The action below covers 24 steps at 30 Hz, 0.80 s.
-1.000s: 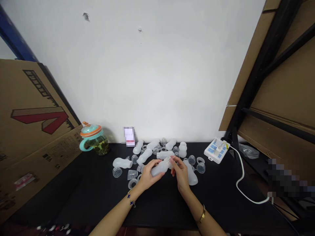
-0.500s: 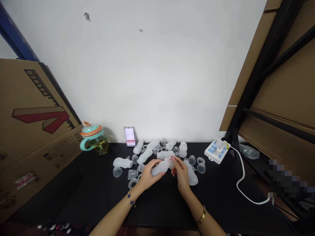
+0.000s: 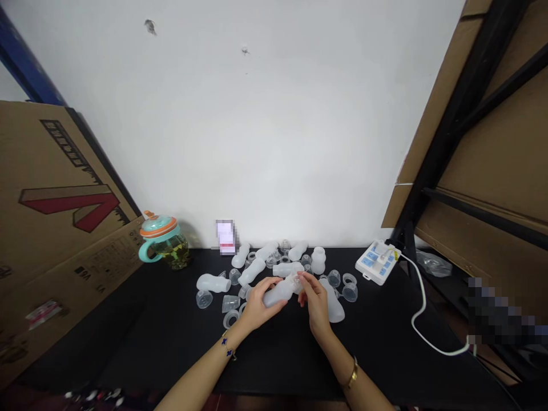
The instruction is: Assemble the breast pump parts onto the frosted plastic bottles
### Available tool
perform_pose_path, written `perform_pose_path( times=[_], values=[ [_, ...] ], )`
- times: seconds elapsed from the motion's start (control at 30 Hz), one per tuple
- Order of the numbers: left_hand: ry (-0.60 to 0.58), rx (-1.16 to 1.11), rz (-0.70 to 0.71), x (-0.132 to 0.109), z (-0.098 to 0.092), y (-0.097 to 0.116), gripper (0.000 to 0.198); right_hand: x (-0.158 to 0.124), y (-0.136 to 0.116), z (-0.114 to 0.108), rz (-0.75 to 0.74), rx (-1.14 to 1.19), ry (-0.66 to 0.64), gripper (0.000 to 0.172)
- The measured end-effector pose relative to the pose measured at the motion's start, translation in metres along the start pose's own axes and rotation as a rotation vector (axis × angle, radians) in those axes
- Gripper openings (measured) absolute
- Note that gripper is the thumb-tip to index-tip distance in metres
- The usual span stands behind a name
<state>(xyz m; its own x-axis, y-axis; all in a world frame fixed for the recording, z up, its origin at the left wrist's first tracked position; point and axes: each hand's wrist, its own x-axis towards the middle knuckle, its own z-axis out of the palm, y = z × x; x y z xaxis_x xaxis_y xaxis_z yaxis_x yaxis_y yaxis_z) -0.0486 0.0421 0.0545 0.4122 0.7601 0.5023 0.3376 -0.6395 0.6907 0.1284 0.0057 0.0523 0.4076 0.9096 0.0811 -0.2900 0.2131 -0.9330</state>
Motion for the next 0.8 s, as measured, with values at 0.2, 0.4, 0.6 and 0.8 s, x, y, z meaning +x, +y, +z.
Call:
perform_pose_path(
  times=[0.2,0.4,0.6,0.8],
  values=[
    [-0.005,0.014,0.003,-0.0002,-0.0001,0.0001,0.045,0.0008,0.0024,-0.0009,-0.01,-0.001,-0.007,0.039],
    [0.008,0.027,0.021,-0.0005,0.0003,-0.001,0.044,0.0007,0.0045,-0.0019,-0.013,0.0,-0.009,0.037],
    [0.018,0.048,0.038,-0.0003,-0.0004,0.0004,0.044,0.0002,0.0019,-0.0008,0.0,0.001,-0.006,0.037],
    [0.012,0.059,0.039,-0.0005,-0.001,0.0006,0.046,0.0001,0.0011,-0.0014,0.001,-0.006,0.0,0.038]
  ],
)
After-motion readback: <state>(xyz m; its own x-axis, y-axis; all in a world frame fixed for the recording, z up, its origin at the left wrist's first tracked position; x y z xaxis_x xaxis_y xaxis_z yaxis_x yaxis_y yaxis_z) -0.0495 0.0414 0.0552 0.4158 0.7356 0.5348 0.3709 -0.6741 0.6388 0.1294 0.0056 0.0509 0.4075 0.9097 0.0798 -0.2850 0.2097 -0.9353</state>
